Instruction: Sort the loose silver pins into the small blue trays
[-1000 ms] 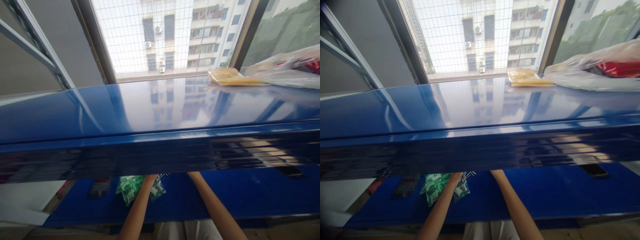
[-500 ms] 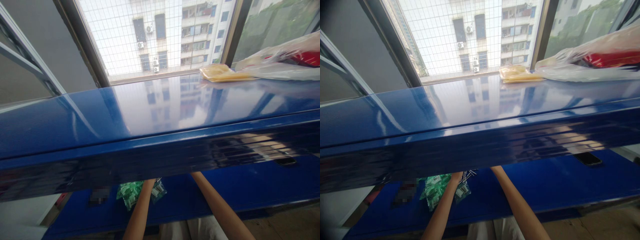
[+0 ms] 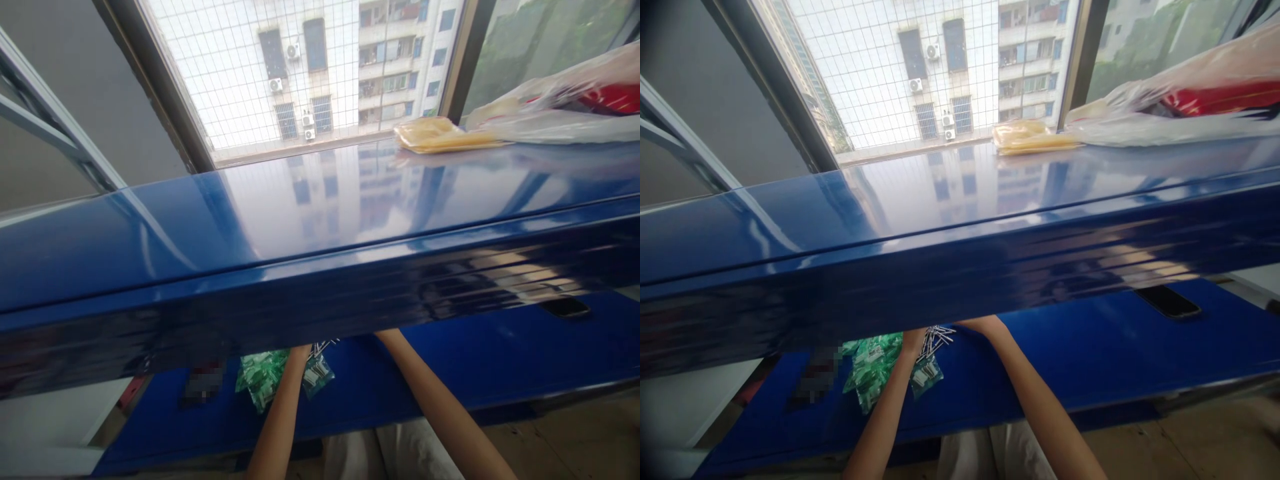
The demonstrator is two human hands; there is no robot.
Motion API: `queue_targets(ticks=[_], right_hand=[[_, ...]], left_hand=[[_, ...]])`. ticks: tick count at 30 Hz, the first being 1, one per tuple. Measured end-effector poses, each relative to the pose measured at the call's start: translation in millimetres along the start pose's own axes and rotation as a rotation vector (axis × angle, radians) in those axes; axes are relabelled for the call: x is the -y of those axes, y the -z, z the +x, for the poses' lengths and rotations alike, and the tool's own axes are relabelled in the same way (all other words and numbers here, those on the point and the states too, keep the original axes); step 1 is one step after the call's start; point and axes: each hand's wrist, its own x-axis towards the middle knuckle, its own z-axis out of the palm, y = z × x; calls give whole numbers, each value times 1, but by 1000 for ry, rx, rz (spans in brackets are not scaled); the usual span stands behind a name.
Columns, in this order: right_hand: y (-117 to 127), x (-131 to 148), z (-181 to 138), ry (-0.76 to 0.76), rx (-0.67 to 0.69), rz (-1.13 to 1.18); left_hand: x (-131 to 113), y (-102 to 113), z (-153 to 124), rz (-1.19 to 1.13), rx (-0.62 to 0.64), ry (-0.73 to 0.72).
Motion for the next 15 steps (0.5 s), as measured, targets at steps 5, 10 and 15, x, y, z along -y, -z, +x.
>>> queue_targets(ticks=[5, 10, 15], right_hand=[[-8, 2, 3, 0, 12, -115], [-9, 4, 5, 32, 83, -371], [-8, 3, 9, -27, -22, -279]], left_hand=[[-9, -4, 4, 11, 13, -71], [-6, -5, 5, -19, 30, -77], [-5, -3, 7, 0, 39, -52]])
